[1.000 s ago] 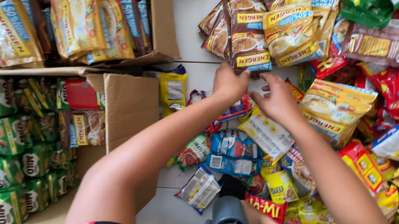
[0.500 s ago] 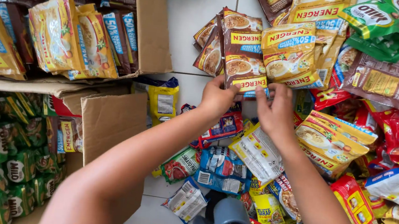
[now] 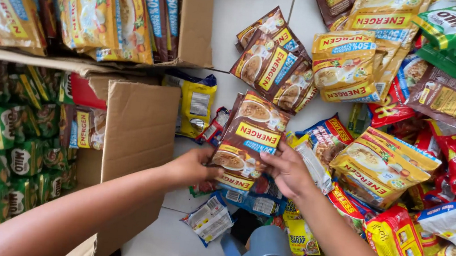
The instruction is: Sorting various food and drink sachets from a pile on the floor and packing them into cardboard boxes.
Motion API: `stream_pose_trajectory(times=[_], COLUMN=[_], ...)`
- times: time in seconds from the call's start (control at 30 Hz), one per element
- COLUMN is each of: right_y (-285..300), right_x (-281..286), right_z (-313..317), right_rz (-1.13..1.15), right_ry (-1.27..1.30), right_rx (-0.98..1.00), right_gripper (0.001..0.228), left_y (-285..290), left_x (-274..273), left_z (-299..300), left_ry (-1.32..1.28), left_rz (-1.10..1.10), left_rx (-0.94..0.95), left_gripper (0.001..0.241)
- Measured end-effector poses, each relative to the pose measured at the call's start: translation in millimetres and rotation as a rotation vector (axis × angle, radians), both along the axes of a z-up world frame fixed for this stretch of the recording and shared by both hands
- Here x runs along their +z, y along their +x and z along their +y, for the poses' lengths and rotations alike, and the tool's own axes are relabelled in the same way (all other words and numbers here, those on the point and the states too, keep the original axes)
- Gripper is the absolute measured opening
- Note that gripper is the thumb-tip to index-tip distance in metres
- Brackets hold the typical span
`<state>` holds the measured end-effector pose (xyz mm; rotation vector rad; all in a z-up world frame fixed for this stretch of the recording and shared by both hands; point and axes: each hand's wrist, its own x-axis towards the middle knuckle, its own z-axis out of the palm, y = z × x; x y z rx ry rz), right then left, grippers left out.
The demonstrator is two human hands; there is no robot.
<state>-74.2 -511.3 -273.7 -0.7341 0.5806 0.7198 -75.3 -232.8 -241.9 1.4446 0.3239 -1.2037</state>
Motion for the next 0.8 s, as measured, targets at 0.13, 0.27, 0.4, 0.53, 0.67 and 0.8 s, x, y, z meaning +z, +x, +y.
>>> stream_pose_trajectory(times=[0.13,0.27,0.4,0.53,0.67,0.8], right_y=[-11.5,-18.7,-36.2,-5.8,34.8,67.2], right_x=[-8.2,-0.1,-19.5,41.3,84.5,89.9], right_z=[4.1,16.2,5.3,-21.6,-9.7,21.4], right_rz=[-0.044,-0.026,0.025,-0.032,-0.882,-1.464], right_ry=[-0.033,-0.069,-0.211,-0.521,-1.322,-1.539], right_rx=[-0.04,-0.119,0.083,0.591,0.963,1.359], right_gripper=[0.052,0.05,0.039,0.035,0.08,0.128], left_y=[0.6,16.2,15.7,-1.8,-6.9,-18.2], left_x=[5.4,68.1,57.8,19.9,25.8,17.0], left_z=[-19.5,-45.6,-59.1,-53.3,-57.9,-60.8], left_ry=[0.064,0.638,0.854,0.879,0.876,0.898], left_rz=[-0.136,-0.508,-0.526,-0.581,-0.663,-0.781], left_rx=[0.202,-0.195,-0.553,-0.588,-0.437,-0.454], left_gripper=[0.059,0.113,0.14,0.132,0.137,0.139])
